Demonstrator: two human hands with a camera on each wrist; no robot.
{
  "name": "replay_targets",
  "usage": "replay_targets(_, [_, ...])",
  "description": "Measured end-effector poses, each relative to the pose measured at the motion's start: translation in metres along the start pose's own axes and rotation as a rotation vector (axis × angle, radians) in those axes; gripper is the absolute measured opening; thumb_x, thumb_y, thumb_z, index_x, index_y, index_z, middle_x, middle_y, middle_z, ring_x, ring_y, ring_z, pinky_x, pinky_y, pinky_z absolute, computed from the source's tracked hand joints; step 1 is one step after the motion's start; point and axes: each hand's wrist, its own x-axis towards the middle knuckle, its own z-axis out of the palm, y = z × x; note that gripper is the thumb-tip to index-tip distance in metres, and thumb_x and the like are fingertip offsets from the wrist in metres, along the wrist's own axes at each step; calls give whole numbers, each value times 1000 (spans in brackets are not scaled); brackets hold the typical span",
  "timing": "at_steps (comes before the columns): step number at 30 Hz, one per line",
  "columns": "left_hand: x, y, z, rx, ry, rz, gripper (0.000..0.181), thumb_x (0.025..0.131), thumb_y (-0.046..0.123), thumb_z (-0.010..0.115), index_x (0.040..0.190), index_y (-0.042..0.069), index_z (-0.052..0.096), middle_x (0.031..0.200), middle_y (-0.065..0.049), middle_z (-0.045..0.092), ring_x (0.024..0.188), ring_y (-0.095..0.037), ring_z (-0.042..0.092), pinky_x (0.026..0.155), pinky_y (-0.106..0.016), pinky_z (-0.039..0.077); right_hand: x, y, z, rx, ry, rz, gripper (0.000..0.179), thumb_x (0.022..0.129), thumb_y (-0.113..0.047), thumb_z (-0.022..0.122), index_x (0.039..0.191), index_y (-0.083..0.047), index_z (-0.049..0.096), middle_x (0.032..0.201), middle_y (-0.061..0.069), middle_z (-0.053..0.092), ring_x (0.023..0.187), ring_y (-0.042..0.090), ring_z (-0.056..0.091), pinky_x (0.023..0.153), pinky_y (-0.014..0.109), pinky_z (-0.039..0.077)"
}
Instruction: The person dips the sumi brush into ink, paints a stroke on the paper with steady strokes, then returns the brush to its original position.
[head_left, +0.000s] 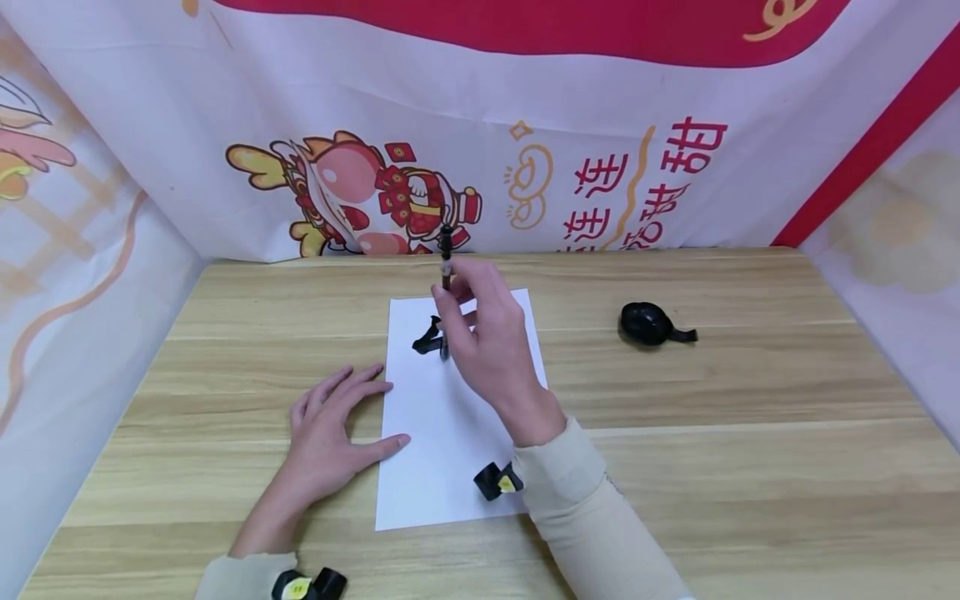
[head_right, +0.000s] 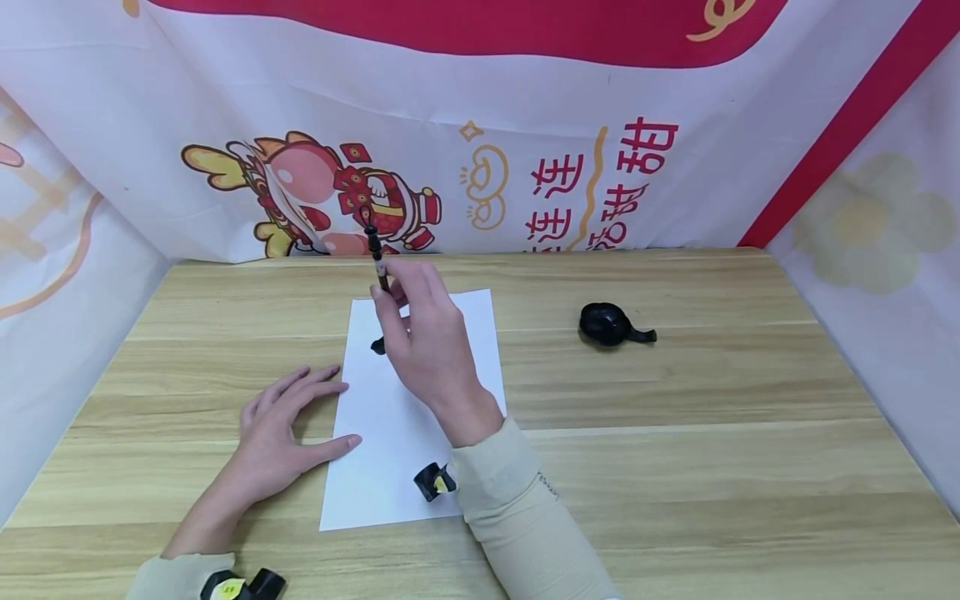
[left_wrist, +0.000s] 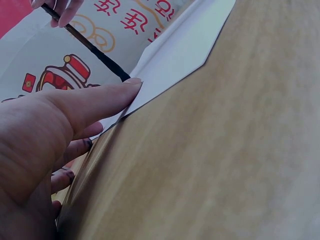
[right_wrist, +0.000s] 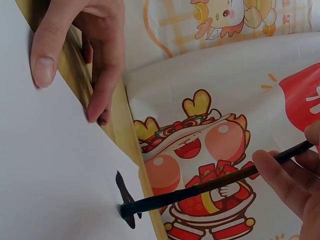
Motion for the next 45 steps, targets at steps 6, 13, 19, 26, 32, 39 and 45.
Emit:
replay_targets(6, [0, 0, 0, -4, 3, 3, 70, 81, 48, 93, 142, 24, 67, 168, -4, 49, 161, -41, 26, 123, -72, 7, 0, -1, 1, 38, -6, 20, 21, 109, -12, 62, 129, -7, 59, 110, 11, 64, 95, 20, 70, 67, 26, 62])
replay_targets(13, [1, 1, 0, -6, 0, -13, 73, 81, 48, 93, 144, 22, 65, 168, -4, 50, 161, -41, 26, 123, -71, 7, -1, -3, 2, 75, -22, 48, 23, 109, -13, 63, 131, -7, 58, 110, 11, 64, 94, 19, 70, 68, 26, 63])
replay_targets(19, [1, 1, -1, -8, -2, -19, 73, 81, 48, 93, 144, 22, 65, 168, -5, 49, 161, -41, 25, 123, -72, 7, -1, -4, 3, 89, -32, 55, 24, 109, -13, 63, 131, -8, 57, 109, 11, 63, 92, 18, 69, 69, 28, 64])
replay_targets(26, [2, 2, -1, -9, -4, -25, 73, 81, 46, 94, 143, 21, 65, 168, -6, 49, 162, -42, 25, 123, -72, 7, -2, -7, 5, 121, -33, 72, 25, 109, -13, 63, 132, -7, 55, 108, 12, 64, 90, 19, 70, 68, 22, 63])
replay_targets(32, [2, 2, -1, -5, -3, -24, 74, 81, 48, 94, 143, 21, 65, 168, -6, 49, 161, -42, 25, 123, -72, 7, -3, -8, 5, 130, -23, 115, 32, 109, -13, 63, 138, -6, 51, 106, 13, 65, 90, 19, 71, 67, 20, 62])
replay_targets(39, [2, 0, 0, 0, 0, -20, 75, 80, 49, 94, 144, 22, 65, 168, -5, 49, 161, -41, 26, 124, -73, 7, -3, -9, 5, 127, -30, 112, 33, 109, -12, 63, 139, -7, 49, 107, 14, 65, 90, 20, 71, 67, 21, 63])
replay_targets(45, [1, 1, 0, -6, 1, -21, 75, 81, 49, 94, 144, 22, 65, 168, -5, 50, 161, -41, 26, 123, -72, 7, -2, -10, 5, 144, -26, 120, 32, 109, -11, 63, 137, -6, 50, 105, 14, 65, 89, 20, 71, 66, 19, 62])
